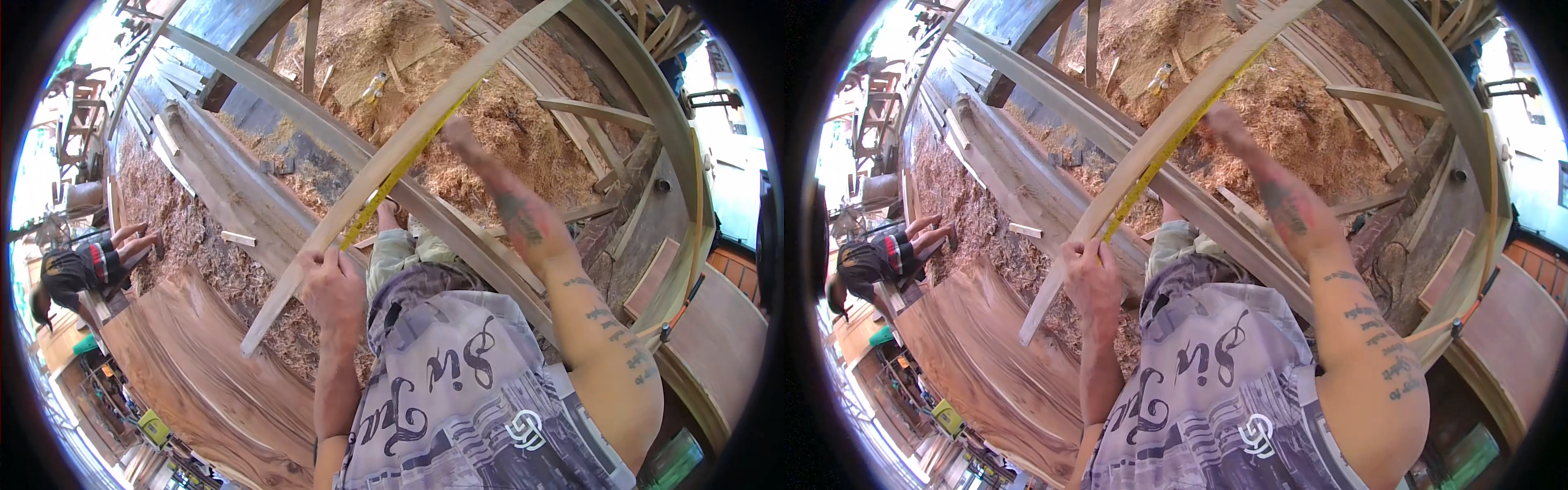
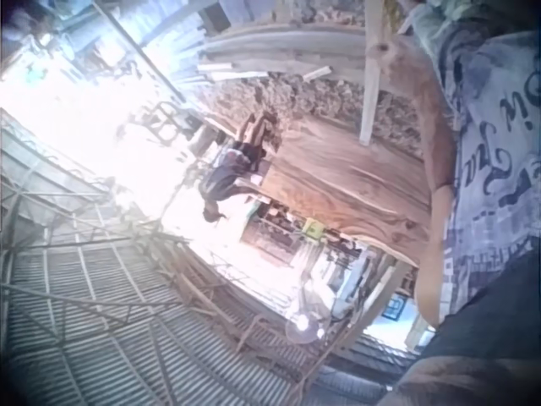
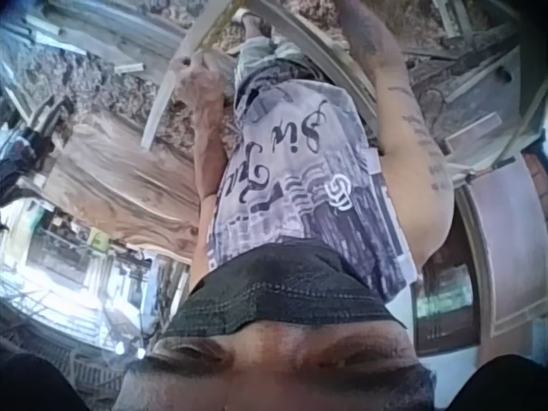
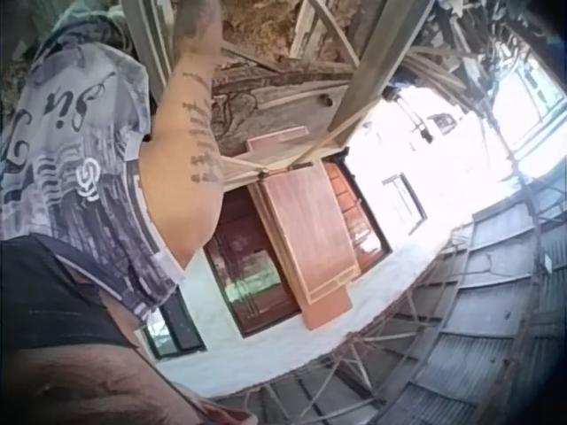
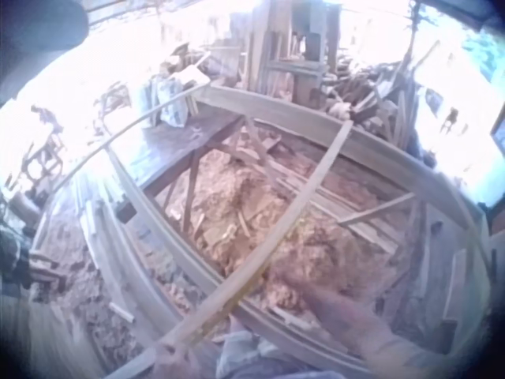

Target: The person hammers nails into a wooden frame at several joints and then uses a tape measure to check the dimensions of the structure.

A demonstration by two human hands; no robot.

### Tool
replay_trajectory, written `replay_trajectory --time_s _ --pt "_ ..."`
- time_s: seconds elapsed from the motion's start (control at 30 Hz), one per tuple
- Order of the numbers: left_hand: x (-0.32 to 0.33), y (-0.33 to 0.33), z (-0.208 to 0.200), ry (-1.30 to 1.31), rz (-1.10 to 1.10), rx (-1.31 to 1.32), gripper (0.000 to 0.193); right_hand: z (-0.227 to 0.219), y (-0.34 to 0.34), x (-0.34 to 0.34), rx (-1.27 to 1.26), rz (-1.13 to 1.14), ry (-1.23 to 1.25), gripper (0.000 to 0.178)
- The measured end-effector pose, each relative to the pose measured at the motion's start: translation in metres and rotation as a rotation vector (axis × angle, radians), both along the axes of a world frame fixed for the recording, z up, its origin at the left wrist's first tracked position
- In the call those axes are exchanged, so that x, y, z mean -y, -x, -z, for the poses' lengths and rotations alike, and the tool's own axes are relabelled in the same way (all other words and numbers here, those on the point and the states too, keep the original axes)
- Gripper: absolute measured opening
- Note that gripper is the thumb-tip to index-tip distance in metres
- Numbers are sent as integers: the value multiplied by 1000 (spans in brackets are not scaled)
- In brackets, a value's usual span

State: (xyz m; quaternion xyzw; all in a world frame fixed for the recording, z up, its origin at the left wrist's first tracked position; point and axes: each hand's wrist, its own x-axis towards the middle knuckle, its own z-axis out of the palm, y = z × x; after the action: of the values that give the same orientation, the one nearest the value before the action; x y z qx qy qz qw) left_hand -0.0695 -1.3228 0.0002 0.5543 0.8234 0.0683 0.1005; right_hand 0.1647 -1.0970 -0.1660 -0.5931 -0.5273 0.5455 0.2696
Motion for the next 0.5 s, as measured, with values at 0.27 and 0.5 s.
replay_trajectory --time_s 0.27,0.5 --pt "-8 -3 -15 19 29 26 15 16 46 41 -327 -93 92 44" --pt "32 22 5 -89 90 81 9 -10 -41 -5 -860 551 349 71"
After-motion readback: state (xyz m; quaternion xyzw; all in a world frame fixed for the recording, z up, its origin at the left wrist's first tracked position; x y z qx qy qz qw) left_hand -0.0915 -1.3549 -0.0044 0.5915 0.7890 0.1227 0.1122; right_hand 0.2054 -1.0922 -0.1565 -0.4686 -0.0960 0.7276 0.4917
